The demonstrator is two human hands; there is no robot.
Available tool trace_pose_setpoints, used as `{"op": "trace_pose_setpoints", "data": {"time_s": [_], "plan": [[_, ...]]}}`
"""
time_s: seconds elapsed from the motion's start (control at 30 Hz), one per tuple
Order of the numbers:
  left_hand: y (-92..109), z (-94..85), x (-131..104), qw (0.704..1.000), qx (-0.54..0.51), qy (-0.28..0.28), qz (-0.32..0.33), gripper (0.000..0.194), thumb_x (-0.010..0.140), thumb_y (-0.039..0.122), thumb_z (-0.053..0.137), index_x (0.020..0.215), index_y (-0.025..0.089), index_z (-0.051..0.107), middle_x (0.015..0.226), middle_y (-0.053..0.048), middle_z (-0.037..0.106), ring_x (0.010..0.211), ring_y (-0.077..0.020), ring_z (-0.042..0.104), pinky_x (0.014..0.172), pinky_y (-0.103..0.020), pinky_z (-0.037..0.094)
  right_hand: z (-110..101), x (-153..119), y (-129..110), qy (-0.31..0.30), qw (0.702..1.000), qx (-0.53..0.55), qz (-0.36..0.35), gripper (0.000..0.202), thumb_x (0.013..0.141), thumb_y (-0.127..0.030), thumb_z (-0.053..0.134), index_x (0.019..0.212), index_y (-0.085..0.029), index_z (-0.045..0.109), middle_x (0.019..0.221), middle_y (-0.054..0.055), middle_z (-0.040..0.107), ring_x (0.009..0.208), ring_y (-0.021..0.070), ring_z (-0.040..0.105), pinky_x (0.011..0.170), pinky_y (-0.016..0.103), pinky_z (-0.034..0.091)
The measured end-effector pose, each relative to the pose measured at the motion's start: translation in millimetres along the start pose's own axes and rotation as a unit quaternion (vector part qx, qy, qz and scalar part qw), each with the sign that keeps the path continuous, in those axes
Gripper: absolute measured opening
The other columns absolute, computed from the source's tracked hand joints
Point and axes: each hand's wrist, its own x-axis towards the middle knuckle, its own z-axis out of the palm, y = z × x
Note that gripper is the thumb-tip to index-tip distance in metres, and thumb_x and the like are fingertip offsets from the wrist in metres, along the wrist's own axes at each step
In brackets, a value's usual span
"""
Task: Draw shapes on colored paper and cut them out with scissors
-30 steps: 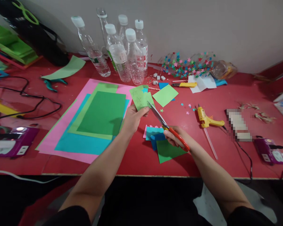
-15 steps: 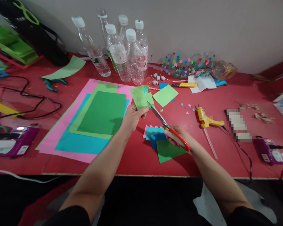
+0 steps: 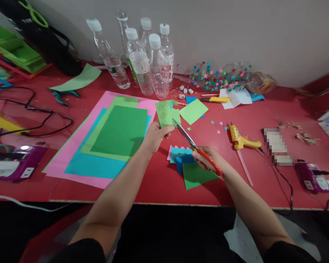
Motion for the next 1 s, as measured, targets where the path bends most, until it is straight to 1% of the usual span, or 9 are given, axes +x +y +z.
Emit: {"op": "trace_pose_setpoints", "data": {"time_s": [0.17,0.37,0.53,0.67,0.77,0.83,1.0], "plan": [[-1.4,-1.0,0.7,1.0,-0.001,-0.006,0.001,0.015,0.059,0.026,0.069,0.053,0.017,0.059,0.043,0.004,0.048,0.041,-0.0064,0.04,0.044,-0.022,0.028,-2.4,0.1,0.3,0.002,1.0,0.005,0.0,0.046,0.074,-0.062,0.061,0.064,-0.019,0.046,0.04,-0.007,0.042,0.035,0.0056,0.035,0.039,0.019,0.027],[-1.9,-1.7,0.9,1.0,0.004,-0.001,-0.001,0.016,0.059,0.026,0.07,0.053,0.018,0.058,0.042,0.004,0.047,0.041,-0.0068,0.04,0.043,-0.023,0.028,-6.2,2.3,4.7,-0.008,1.0,-0.007,0.0,0.045,0.074,-0.061,0.061,0.065,-0.019,0.046,0.04,-0.007,0.042,0.035,0.006,0.035,0.039,0.019,0.026],[0.0,-1.6,0.8,1.0,-0.028,0.012,-0.007,0.014,0.058,0.027,0.071,0.056,0.017,0.06,0.043,0.004,0.049,0.04,-0.0061,0.04,0.042,-0.022,0.029,-8.2,3.2,6.6,-0.02,1.0,-0.001,-0.011,0.043,0.076,-0.059,0.061,0.066,-0.019,0.047,0.04,-0.007,0.043,0.035,0.0058,0.036,0.039,0.019,0.028],[1.1,-1.8,1.3,0.998,-0.062,0.029,0.005,0.014,0.059,0.025,0.071,0.06,0.017,0.06,0.047,0.005,0.051,0.041,-0.0051,0.041,0.042,-0.02,0.029,-7.0,2.9,6.1,-0.017,1.0,0.006,-0.012,0.043,0.076,-0.058,0.06,0.066,-0.019,0.047,0.039,-0.007,0.043,0.034,0.0053,0.035,0.039,0.019,0.028],[1.5,0.7,0.5,0.995,-0.094,0.033,0.011,0.016,0.059,0.024,0.072,0.063,0.017,0.059,0.05,0.005,0.053,0.043,-0.005,0.043,0.043,-0.02,0.032,-5.6,3.6,7.5,-0.016,1.0,0.012,-0.008,0.042,0.077,-0.058,0.059,0.067,-0.019,0.047,0.039,-0.008,0.043,0.034,0.0057,0.036,0.038,0.019,0.029],[1.1,3.6,-0.8,0.994,-0.109,0.026,0.005,0.018,0.06,0.026,0.072,0.065,0.017,0.058,0.052,0.004,0.054,0.045,-0.0055,0.046,0.044,-0.02,0.035,-4.8,4.8,9.5,-0.015,1.0,0.015,-0.007,0.041,0.078,-0.058,0.057,0.066,-0.019,0.047,0.039,-0.008,0.043,0.033,0.0058,0.036,0.037,0.019,0.029],[-3.3,9.8,-3.4,0.988,-0.15,0.002,-0.045,0.022,0.06,0.027,0.076,0.073,0.017,0.062,0.058,0.002,0.061,0.053,-0.0082,0.056,0.053,-0.021,0.045,-3.3,7.4,12.6,-0.002,1.0,0.016,-0.008,0.039,0.08,-0.055,0.055,0.066,-0.02,0.046,0.038,-0.007,0.043,0.032,0.0061,0.036,0.035,0.019,0.028]]}}
